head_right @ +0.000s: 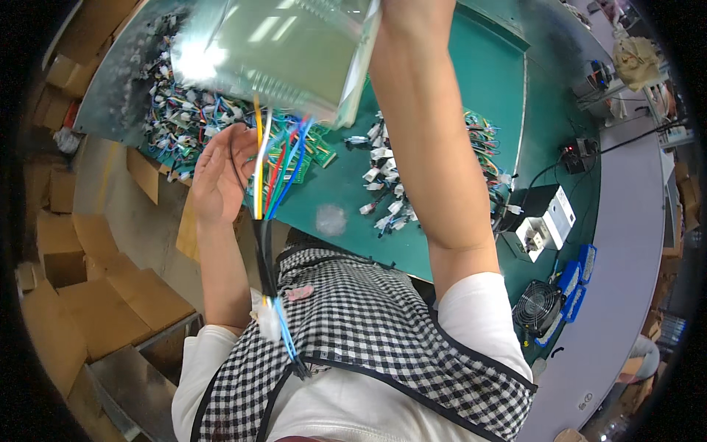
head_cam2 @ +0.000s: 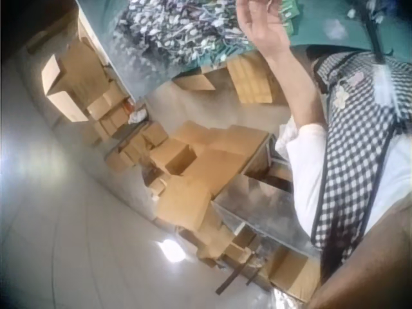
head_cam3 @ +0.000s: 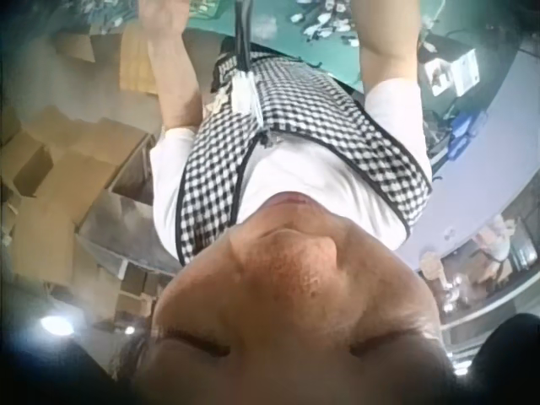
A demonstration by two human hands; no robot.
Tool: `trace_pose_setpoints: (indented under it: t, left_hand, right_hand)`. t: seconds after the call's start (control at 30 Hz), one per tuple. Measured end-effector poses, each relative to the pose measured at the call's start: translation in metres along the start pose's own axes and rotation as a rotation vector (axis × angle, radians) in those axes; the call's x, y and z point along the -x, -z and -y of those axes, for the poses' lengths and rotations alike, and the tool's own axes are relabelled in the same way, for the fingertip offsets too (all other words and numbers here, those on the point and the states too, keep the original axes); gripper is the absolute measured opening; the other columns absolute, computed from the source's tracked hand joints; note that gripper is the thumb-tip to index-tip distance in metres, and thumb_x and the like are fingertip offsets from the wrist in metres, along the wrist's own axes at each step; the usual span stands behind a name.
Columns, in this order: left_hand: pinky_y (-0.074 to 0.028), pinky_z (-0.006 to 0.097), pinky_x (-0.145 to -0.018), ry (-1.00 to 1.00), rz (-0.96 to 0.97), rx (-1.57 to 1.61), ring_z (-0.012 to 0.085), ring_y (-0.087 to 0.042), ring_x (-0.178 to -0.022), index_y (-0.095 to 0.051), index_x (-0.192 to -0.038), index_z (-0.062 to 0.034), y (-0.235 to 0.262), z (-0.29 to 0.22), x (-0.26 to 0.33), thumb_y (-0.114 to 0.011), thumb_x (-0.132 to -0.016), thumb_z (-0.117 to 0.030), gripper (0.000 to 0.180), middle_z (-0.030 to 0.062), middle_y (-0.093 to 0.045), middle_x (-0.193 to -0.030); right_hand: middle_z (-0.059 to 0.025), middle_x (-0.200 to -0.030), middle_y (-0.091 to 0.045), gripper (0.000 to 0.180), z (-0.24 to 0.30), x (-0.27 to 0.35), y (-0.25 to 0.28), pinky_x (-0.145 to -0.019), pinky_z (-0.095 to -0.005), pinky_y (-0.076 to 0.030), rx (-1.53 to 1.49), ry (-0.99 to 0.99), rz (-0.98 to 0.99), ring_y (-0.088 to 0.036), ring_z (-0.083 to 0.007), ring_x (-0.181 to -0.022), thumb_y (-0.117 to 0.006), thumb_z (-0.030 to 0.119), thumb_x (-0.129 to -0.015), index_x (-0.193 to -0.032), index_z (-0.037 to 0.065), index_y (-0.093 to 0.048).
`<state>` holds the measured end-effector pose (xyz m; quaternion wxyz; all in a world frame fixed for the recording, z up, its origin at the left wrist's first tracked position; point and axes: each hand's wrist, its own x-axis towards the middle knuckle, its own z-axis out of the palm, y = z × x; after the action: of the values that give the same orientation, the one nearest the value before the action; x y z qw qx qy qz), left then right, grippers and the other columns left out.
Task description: The person sorts and assembles electronic circuit boards with wiring harnesses by hand.
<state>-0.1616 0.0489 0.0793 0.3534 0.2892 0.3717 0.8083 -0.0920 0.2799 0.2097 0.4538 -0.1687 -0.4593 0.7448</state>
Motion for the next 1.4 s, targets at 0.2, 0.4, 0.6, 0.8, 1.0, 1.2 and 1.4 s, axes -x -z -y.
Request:
trace_pose_setpoints:
  t: [0.2,0.4,0.6,0.8,1.0,1.2,1.4]
  left_hand:
    - [-0.044,0.037,-0.083,-0.010,-0.030,-0.093,0.0273,-0.054,-0.099,-0.041,-0.117,0.0038,0.015,-0.017,0.014,-0.048,-0.086,-0.031,0.047,0.0180,-0.054,-0.108]
    - [-0.034,0.039,-0.094,0.005,-0.069,-0.117,0.0284,-0.041,-0.114,-0.033,-0.126,0.0033,-0.008,-0.025,0.026,-0.039,-0.085,-0.050,0.067,0.0195,-0.044,-0.122]
    - [-0.024,0.036,-0.100,0.275,0.142,-0.006,0.0242,-0.034,-0.121,-0.033,-0.126,0.0024,0.022,0.014,0.039,-0.063,-0.075,-0.019,0.063,0.0151,-0.038,-0.129]
    - [-0.048,0.034,-0.081,0.506,0.055,-0.094,0.0202,-0.053,-0.095,-0.040,-0.119,0.0014,-0.012,0.034,0.049,-0.059,-0.079,-0.008,0.045,0.0115,-0.050,-0.108]
    - [-0.051,0.034,-0.076,0.207,-0.169,-0.132,0.0188,-0.053,-0.095,-0.040,-0.118,0.0004,-0.029,0.053,0.059,-0.054,-0.081,0.001,0.040,0.0088,-0.053,-0.105]
    - [-0.043,0.027,-0.082,0.198,-0.221,-0.284,0.0133,-0.050,-0.095,-0.044,-0.115,-0.0007,-0.031,0.054,0.063,-0.058,-0.079,-0.002,0.038,0.0049,-0.052,-0.105]
    - [-0.043,0.028,-0.081,0.167,-0.206,-0.403,0.0136,-0.050,-0.096,-0.046,-0.113,-0.0007,-0.031,0.057,0.068,-0.059,-0.079,-0.002,0.037,0.0044,-0.052,-0.105]
  right_hand:
    - [-0.0090,-0.069,-0.056,0.028,-0.010,-0.009,-0.032,-0.051,-0.0282,-0.047,-0.466,0.002,0.037,-0.051,-0.0206,-0.050,-0.043,0.027,-0.088,-0.085,0.003,-0.056]
    - [-0.0139,-0.090,-0.060,0.034,-0.067,-0.038,0.003,-0.078,-0.0343,-0.046,0.229,-0.108,0.268,-0.058,-0.0224,-0.080,-0.052,0.028,-0.085,-0.103,0.000,-0.050]
    - [-0.0015,-0.073,-0.057,0.028,-0.068,0.045,0.022,-0.059,-0.0232,-0.042,0.655,-0.121,0.983,-0.050,-0.0064,-0.065,-0.059,0.009,-0.077,-0.104,0.004,-0.054]
    - [-0.0117,-0.084,-0.059,0.032,-0.087,0.074,0.032,-0.068,-0.0330,-0.045,0.867,0.388,0.970,-0.056,-0.0250,-0.079,-0.062,0.011,-0.072,-0.103,0.006,-0.058]
    - [-0.0140,-0.124,-0.042,0.049,-0.110,0.117,0.054,-0.095,-0.0514,-0.026,1.027,0.475,0.849,-0.040,-0.0316,-0.114,-0.059,0.008,-0.071,-0.118,0.006,-0.045]
    - [-0.0093,-0.119,-0.049,0.038,-0.126,0.139,0.055,-0.094,-0.0497,-0.028,1.078,0.579,0.733,-0.043,-0.0294,-0.112,-0.061,0.007,-0.069,-0.107,0.007,-0.055]
    - [-0.0074,-0.098,-0.060,0.025,-0.133,0.143,0.061,-0.087,-0.0444,-0.037,0.825,0.643,0.575,-0.054,-0.0267,-0.096,-0.066,0.005,-0.063,-0.087,0.007,-0.063]
